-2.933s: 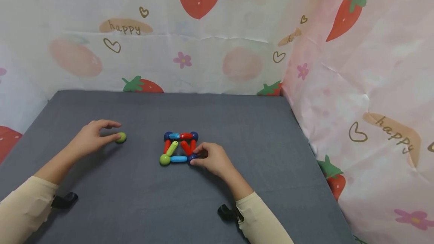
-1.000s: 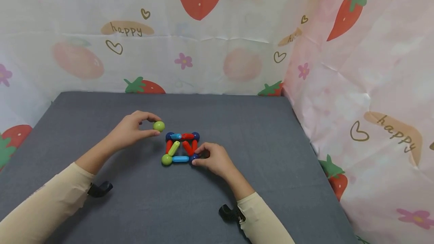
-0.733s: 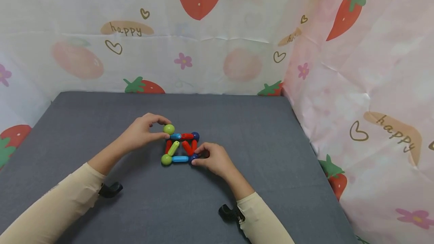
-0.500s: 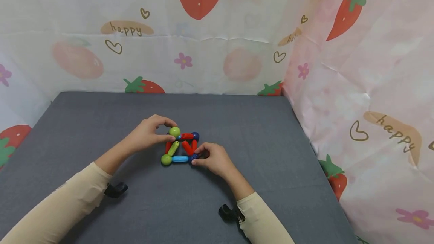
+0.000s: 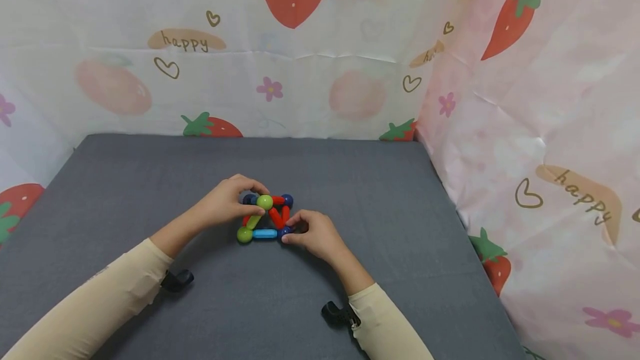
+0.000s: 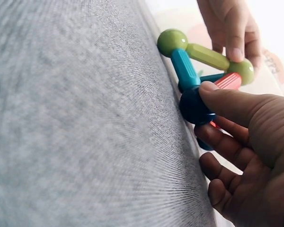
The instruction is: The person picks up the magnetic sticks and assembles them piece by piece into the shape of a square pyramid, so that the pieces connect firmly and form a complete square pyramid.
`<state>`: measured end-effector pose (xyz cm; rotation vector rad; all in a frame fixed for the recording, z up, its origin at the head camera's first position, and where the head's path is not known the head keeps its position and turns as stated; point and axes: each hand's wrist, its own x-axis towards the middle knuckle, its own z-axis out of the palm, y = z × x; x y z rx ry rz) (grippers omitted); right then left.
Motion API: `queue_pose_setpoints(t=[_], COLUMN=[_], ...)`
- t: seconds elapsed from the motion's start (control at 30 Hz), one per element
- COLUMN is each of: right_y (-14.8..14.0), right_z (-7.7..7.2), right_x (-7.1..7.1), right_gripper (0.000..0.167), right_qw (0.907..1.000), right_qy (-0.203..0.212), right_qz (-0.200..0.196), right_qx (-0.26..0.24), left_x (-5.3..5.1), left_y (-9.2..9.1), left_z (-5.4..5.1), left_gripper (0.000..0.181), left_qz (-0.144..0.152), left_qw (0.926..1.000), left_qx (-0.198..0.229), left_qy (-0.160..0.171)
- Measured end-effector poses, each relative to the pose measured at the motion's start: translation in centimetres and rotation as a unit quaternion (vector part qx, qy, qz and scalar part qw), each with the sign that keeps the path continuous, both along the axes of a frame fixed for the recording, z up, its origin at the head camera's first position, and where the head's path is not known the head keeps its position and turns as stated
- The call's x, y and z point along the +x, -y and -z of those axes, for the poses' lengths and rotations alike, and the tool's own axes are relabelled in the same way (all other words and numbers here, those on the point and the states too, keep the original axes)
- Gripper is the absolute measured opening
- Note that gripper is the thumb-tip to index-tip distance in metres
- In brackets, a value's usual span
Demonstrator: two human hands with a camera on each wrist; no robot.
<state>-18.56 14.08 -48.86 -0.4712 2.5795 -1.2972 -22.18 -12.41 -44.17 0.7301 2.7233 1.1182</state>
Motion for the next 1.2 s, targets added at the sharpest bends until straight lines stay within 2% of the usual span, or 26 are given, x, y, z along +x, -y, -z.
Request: queue_pose_setpoints(t=[0.4,0.7,1.0,1.2], right_y=[-0.02,-0.05,-0.07,-0.01], right_z=[0.12,0.11,0.01,0.13], right_x=[-0.21,-0.14,-0.18,-0.15], right_gripper=[0.027,0.029,0.028,0.028], right_qw=[0.9999,0.9999,1.0,1.0], right_qy=[0.005,0.008,0.007,0.004], right_qz=[0.001,0.0,0.004,0.003], right_qx=[0.008,-0.007,0.002,0.003], left_x=[-0.08,-0.16,-0.03,0.36], left_y=[-0.01,0.07,-0.23,0.02], left_z=[0.12,0.06,-0.23,-0.03], left_gripper=[0.036,0.036,0.038,0.038], left_qz=[0.004,0.002,0.009,0.002], left_qw=[0.9998,0.9998,0.9997,0.9999], left_qx=[-0.013,-0.017,-0.023,-0.008], left_qy=[-0.017,0.002,-0.007,-0.007])
